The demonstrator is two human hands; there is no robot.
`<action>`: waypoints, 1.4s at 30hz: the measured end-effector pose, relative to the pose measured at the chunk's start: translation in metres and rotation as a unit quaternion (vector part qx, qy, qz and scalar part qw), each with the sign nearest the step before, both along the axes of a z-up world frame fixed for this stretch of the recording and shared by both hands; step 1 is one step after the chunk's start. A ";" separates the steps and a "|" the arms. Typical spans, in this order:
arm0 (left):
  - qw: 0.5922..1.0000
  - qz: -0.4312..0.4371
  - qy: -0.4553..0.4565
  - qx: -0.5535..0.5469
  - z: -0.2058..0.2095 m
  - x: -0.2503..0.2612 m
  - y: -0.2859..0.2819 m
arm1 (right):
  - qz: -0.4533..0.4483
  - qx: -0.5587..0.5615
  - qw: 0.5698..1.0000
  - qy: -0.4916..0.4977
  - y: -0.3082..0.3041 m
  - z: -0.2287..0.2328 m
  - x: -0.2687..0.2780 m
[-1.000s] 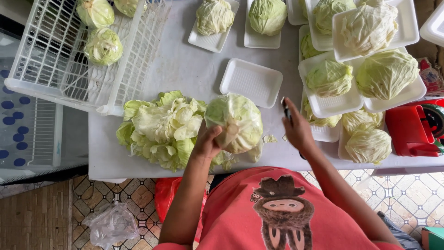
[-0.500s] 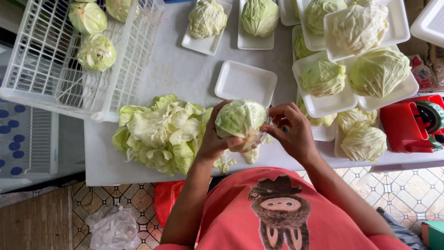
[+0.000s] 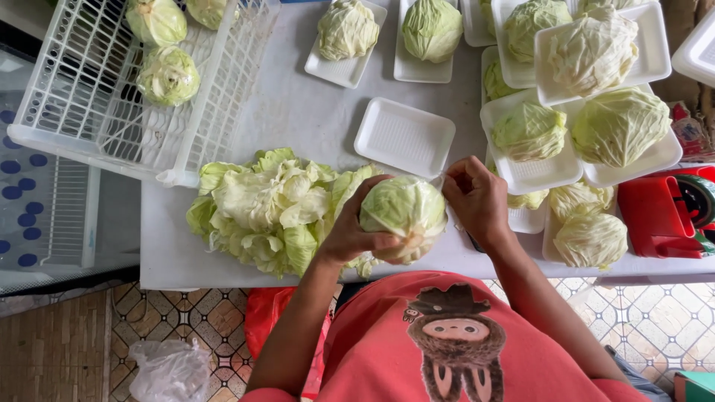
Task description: Peeling outer leaves from cabbages and placing them on foam trays for packaging
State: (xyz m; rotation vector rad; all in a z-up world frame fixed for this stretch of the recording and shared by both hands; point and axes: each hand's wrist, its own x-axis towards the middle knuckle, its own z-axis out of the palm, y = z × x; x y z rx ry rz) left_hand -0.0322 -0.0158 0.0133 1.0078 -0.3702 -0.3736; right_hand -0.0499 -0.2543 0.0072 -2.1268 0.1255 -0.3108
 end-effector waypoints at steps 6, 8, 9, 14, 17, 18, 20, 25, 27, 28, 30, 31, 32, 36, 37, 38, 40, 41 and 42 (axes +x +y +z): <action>0.979 -0.100 0.106 -0.144 -0.076 0.009 0.000 | 0.008 0.026 0.999 -0.021 0.014 -0.011 0.012; 0.952 -0.145 0.172 -0.205 -0.092 0.008 -0.004 | -0.008 0.083 0.996 0.007 0.018 -0.016 0.018; 0.952 -0.146 0.174 -0.205 -0.090 0.006 -0.004 | -0.010 0.084 0.996 0.008 0.024 -0.002 0.017; 0.900 -0.151 0.333 -0.238 -0.073 0.007 -0.008 | -0.047 0.480 0.850 0.213 0.024 0.013 0.018; 0.950 -0.001 0.308 0.051 -0.054 0.017 -0.017 | -0.094 0.515 0.815 0.250 0.008 0.024 0.014; 0.950 -0.002 0.308 0.051 -0.029 0.010 -0.026 | -0.094 0.514 0.815 0.249 0.007 0.024 0.013; 0.973 0.013 0.155 0.169 0.021 -0.007 -0.043 | -0.076 0.536 0.797 0.268 0.004 0.023 0.009; 0.921 0.039 0.122 0.369 0.054 -0.007 -0.047 | 0.042 0.451 0.870 0.194 -0.009 0.020 0.000; 0.916 0.037 0.116 0.382 0.068 -0.007 -0.050 | 0.095 0.393 0.900 0.163 -0.014 0.027 -0.001; 0.914 0.042 0.099 0.391 0.070 -0.007 -0.052 | 0.115 0.376 0.906 0.160 -0.019 0.028 0.000; 0.912 0.047 0.082 0.399 0.067 -0.005 -0.054 | 0.136 0.358 0.911 0.156 -0.024 0.028 -0.001; 0.902 0.030 0.069 0.425 0.062 -0.004 -0.054 | 0.120 0.232 0.958 0.116 -0.025 0.027 -0.003; 0.891 0.013 0.055 0.450 0.057 -0.002 -0.055 | 0.102 0.101 0.987 0.074 -0.026 0.027 -0.005; 0.881 -0.032 0.015 0.471 0.039 -0.002 -0.044 | 0.069 -0.069 0.995 -0.025 -0.020 -0.002 -0.003; 0.880 -0.051 0.007 0.473 0.031 -0.002 -0.042 | 0.058 -0.072 0.995 -0.039 -0.017 -0.004 0.000; 0.878 -0.070 0.000 0.474 0.024 -0.003 -0.040 | 0.047 -0.074 0.995 -0.053 -0.013 -0.006 0.002; 0.887 -0.074 -0.021 0.455 0.034 -0.004 -0.030 | 0.031 -0.029 0.999 -0.011 -0.005 -0.007 0.001; 0.897 -0.078 -0.044 0.433 0.039 -0.004 -0.025 | 0.014 0.015 0.999 0.028 -0.002 -0.007 0.002; 0.897 -0.080 -0.043 0.433 0.040 -0.004 -0.022 | 0.013 0.015 0.999 0.030 -0.001 -0.007 0.005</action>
